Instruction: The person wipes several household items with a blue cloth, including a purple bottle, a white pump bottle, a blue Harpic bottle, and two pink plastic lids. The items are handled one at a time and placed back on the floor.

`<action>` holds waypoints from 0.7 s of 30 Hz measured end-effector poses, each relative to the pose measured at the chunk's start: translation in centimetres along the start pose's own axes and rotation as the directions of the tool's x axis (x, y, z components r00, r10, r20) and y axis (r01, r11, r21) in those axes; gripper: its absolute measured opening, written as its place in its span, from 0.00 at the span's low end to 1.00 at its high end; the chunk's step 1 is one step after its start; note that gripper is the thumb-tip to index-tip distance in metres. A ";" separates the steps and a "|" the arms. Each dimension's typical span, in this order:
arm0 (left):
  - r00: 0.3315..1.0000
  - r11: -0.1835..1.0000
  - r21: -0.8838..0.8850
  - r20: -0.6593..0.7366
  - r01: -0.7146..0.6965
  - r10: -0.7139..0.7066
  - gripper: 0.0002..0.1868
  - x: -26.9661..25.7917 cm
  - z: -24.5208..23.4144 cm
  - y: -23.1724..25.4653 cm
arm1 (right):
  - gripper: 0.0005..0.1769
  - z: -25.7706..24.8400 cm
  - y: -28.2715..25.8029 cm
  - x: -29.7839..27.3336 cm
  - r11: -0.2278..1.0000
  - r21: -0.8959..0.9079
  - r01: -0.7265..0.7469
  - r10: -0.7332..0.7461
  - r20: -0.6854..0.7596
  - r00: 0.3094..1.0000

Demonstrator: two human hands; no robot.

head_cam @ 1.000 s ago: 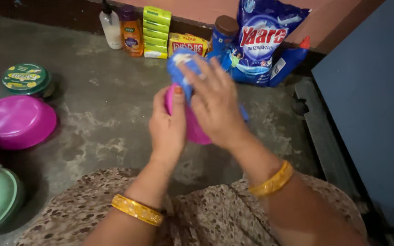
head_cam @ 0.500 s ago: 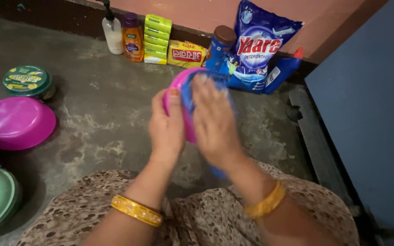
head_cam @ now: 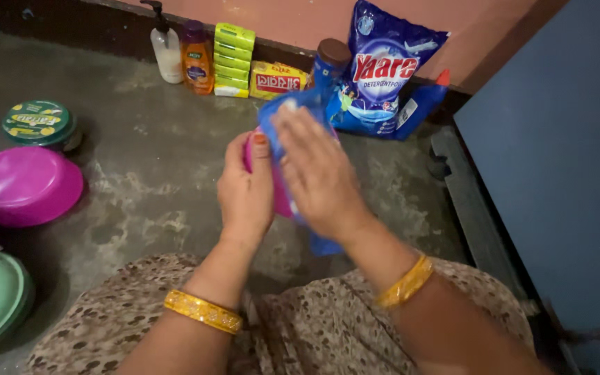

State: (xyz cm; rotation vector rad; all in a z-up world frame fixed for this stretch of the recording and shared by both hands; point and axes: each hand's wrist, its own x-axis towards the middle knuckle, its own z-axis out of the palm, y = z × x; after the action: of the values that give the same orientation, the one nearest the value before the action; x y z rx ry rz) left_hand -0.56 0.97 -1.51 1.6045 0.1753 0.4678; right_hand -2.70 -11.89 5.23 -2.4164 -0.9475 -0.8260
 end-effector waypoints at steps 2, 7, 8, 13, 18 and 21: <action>0.999 0.999 -0.026 -0.024 -0.043 0.042 0.30 -0.1 0.1 0.1 | 0.26 0.1 1.7 0.1 0.997 0.008 -0.073 0.073 -0.040 0.997; 0.992 0.977 -0.209 -0.107 0.043 -0.066 0.30 1.4 -0.7 0.3 | 0.28 1.2 -0.4 -2.0 0.958 0.044 -0.284 0.287 -0.068 0.956; 0.991 0.977 -0.201 -0.105 0.065 -0.088 0.30 1.5 -0.9 0.2 | 0.28 1.4 -1.5 -2.4 0.954 0.014 -0.299 0.300 -0.055 0.952; 0.987 0.964 -0.219 -0.017 0.150 -0.157 0.29 0.4 -0.9 0.4 | 0.29 1.8 -3.7 -2.9 0.987 -0.116 -0.108 0.112 0.028 0.993; 0.997 0.993 -0.086 -0.003 -0.075 0.075 0.29 -0.9 -0.6 1.0 | 0.27 0.8 1.1 -0.1 0.980 -0.034 -0.196 0.194 -0.057 0.979; 0.998 0.997 -0.052 -0.018 -0.054 0.053 0.28 -1.0 0.2 1.6 | 0.27 0.0 1.6 -0.1 0.959 0.096 -0.267 0.278 -0.146 0.949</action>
State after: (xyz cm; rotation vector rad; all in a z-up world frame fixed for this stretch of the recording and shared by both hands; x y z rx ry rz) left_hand -1.65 0.29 -0.10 1.5571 0.1316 0.5227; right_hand -1.63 -13.01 4.88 -2.3088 -0.5575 -0.8473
